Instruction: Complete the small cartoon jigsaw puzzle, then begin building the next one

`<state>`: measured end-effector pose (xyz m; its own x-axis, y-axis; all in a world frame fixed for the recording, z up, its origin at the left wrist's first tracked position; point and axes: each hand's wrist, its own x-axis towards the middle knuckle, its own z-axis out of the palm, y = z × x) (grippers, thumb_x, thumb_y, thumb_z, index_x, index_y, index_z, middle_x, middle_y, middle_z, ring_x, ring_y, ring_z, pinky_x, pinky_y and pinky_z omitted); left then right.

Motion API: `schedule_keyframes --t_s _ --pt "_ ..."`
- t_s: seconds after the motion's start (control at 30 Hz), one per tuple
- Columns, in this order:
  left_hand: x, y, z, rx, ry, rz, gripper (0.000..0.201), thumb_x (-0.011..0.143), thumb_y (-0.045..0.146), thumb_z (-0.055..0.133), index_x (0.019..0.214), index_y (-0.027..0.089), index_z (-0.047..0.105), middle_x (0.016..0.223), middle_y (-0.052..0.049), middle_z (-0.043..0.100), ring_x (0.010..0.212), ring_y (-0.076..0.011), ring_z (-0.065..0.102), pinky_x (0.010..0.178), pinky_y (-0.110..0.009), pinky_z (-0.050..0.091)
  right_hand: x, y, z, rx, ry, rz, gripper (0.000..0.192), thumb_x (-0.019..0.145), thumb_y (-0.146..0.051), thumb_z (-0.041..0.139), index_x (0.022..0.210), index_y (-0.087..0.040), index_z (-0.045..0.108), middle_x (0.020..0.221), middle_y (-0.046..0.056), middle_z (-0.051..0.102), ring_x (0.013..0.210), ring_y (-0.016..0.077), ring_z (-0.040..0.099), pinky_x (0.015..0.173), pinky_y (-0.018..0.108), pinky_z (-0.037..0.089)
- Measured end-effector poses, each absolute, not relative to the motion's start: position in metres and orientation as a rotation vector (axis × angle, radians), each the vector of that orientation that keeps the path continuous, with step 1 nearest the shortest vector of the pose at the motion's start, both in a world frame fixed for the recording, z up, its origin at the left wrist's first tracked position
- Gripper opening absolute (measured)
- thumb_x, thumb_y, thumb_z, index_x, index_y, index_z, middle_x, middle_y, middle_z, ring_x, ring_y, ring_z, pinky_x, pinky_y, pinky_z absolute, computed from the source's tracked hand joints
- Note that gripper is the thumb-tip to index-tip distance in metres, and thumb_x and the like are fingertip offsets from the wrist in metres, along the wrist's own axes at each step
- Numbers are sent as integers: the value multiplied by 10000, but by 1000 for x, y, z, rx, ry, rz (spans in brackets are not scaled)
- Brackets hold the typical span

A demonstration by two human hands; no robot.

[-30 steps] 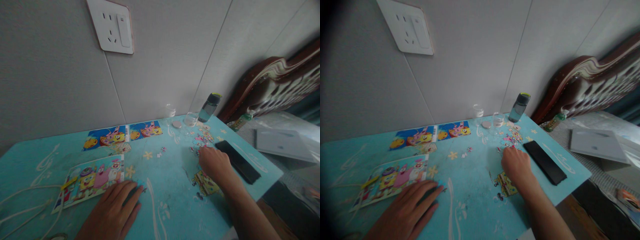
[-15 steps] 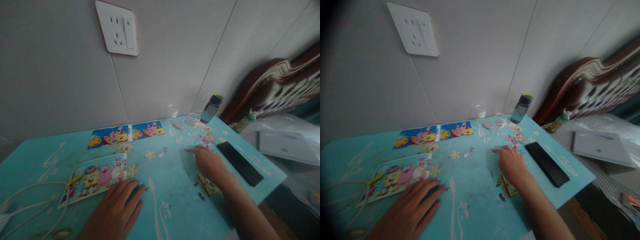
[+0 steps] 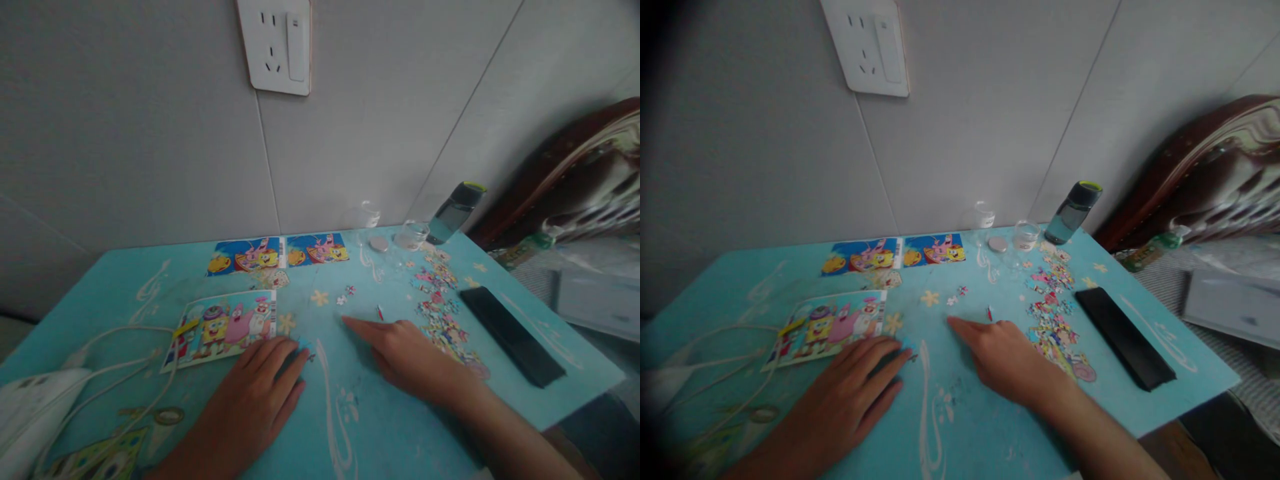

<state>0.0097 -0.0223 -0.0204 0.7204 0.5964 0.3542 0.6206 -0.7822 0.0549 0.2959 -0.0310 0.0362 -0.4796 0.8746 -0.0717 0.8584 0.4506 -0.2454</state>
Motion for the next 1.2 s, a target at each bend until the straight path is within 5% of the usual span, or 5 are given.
schedule_keyframes --t_s 0.23,0.47,0.7,1.0,1.2 --pt "12 -24 -15 -2889 -1110 -503 352 972 286 541 1303 182 598 1273 -117 590 1204 -288 530 1084 -539 424 271 -45 40 -1039 -2752 657 732 846 -4 438 1518 -294 397 1543 12 448 1217 175 634 995 327 533" --pt "12 -24 -10 -2897 -1112 -546 337 980 289 527 1282 162 606 1290 -125 602 1217 -276 542 1077 -515 438 322 -21 44 -1759 -2316 213 467 909 -112 422 1274 -258 675 1235 38 722 1036 213 719 966 365 540" --pt "11 -25 -5 -2889 -885 -774 278 965 157 528 1214 142 651 1206 -99 665 1146 -241 588 1047 -461 450 373 0 37 -2536 -1919 -85 463 915 -215 428 1313 -229 664 1182 143 727 1070 322 690 934 458 507" --pt "11 -26 0 -2880 -793 -860 158 948 115 563 1008 144 706 1093 -55 700 1080 -216 609 1024 -433 433 379 1 33 -2633 -1920 42 499 890 -204 421 1327 -265 655 1224 160 699 1125 341 664 927 469 496" --pt "7 -24 -6 -2896 -864 -797 231 951 115 554 1135 160 686 1156 -60 688 1120 -236 591 1033 -455 423 377 0 32 -2609 -1923 36 528 895 -181 403 1364 -288 621 1218 145 705 1126 321 666 945 462 487"
